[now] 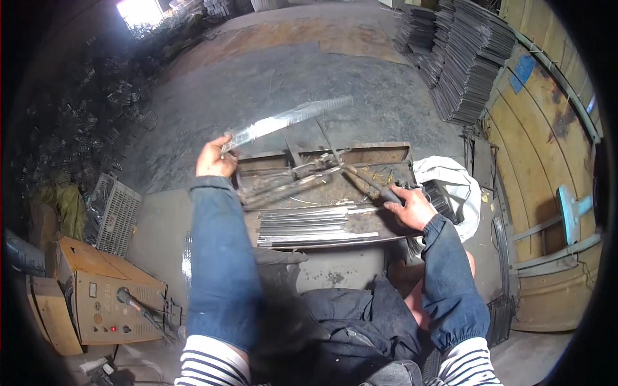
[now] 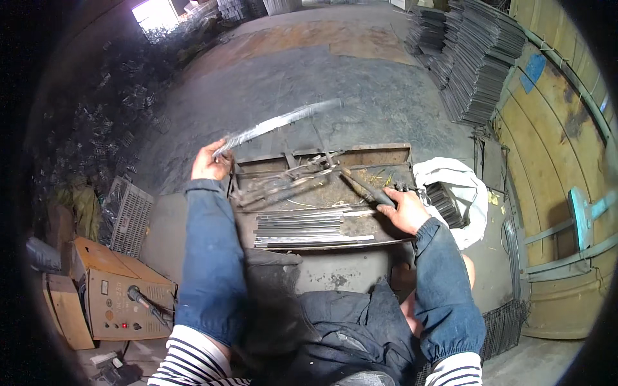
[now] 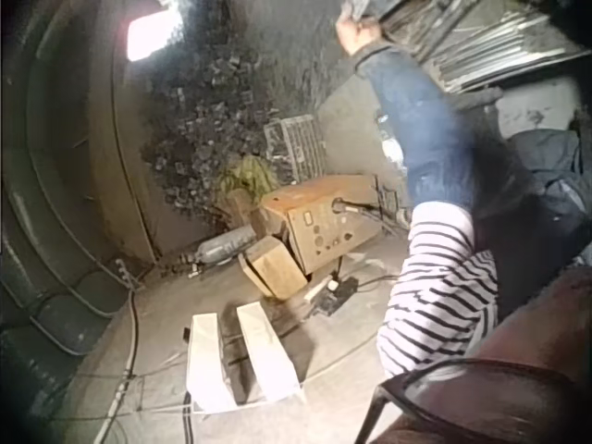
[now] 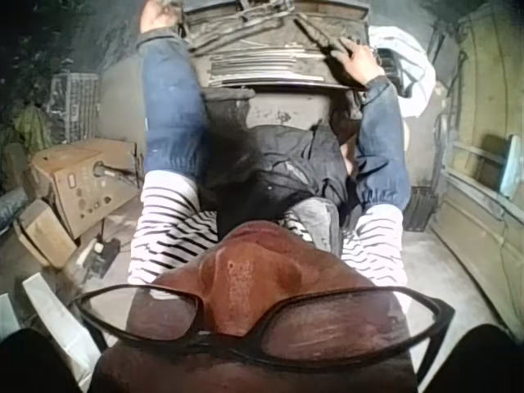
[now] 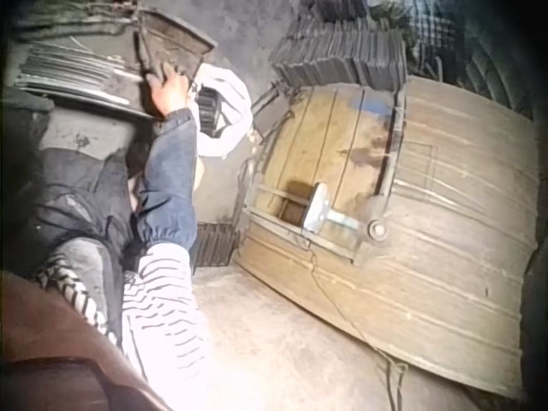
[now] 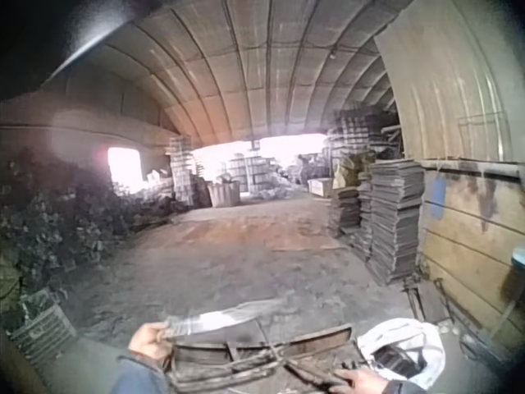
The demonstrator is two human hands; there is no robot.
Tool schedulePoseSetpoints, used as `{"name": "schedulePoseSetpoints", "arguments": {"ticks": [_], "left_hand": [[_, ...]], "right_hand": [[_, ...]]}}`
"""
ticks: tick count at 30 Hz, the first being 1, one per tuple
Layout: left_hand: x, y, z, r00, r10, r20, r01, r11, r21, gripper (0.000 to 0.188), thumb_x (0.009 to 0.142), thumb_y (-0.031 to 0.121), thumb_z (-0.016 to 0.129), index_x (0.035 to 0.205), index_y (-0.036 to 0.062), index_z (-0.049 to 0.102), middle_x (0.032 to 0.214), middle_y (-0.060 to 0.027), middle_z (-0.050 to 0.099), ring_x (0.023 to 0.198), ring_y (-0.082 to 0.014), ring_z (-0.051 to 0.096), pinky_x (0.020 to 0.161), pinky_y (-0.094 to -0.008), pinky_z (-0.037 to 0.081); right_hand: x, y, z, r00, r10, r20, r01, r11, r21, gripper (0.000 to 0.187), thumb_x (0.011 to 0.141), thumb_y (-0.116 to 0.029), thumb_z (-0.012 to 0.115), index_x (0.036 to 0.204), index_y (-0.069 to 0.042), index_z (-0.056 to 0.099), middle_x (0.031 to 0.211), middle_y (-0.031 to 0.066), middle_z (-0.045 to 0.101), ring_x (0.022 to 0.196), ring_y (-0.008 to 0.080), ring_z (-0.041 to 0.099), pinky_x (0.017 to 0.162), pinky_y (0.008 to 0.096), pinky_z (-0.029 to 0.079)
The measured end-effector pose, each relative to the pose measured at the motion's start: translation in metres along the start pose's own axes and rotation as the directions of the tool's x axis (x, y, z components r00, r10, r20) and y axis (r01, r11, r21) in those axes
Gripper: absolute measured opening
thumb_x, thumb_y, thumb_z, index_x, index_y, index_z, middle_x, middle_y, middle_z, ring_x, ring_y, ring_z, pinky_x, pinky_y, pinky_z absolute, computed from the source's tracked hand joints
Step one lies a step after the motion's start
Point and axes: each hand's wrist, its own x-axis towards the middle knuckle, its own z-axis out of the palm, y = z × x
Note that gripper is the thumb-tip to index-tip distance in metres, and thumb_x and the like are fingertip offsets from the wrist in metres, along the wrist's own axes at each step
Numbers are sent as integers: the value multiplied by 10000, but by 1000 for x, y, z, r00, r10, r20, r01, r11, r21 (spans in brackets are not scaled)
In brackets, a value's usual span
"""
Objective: Welding individual metal wires onto a frame to create wire racks.
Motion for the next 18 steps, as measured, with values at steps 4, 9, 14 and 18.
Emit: {"name": "schedulePoseSetpoints", "arguments": {"ticks": [4, 9, 14, 18], "left_hand": [[-73, -83, 101, 1000, 22, 7, -22, 998, 53, 154, 1007, 129, 556, 1076, 22, 642, 1013, -113, 725, 747, -204, 675, 621, -295, 558], [-169, -125, 126, 991, 137, -10, -137, 983, -126, 205, 1006, 223, 618, 1062, 27, 596, 877, -73, 674, 766, -191, 667, 737, -356, 593], [-255, -185, 143, 999, -20, 27, 25, 981, -191, 203, 988, 224, 649, 1049, 33, 616, 855, -17, 622, 716, -112, 587, 652, -274, 511], [-283, -224, 152, 981, -186, 51, 192, 971, -140, 187, 1005, 210, 621, 1045, 27, 623, 933, -66, 659, 722, -137, 577, 642, -273, 497]], "right_hand": [[-7, 38, -12, 997, -25, 67, 42, 964, -261, 509, 857, -297, 758, 1244, 15, 651, 987, 299, 700, 964, 459, 680, 880, 491, 540], [11, -21, -31, 956, -199, -217, 174, 977, -125, 919, 792, -310, 824, 1542, -75, 347, 1251, 289, 590, 1199, 427, 574, 1039, 450, 461], [49, -72, -58, 843, -315, -435, 468, 830, 304, 871, 707, -223, 893, 1453, -48, 479, 1377, 203, 553, 1292, 344, 523, 1151, 441, 365], [13, -95, -69, 868, -261, -423, 497, 463, 734, 657, 724, -237, 881, 1302, -86, 608, 1335, 93, 588, 1373, 308, 385, 1197, 460, 248]]}}
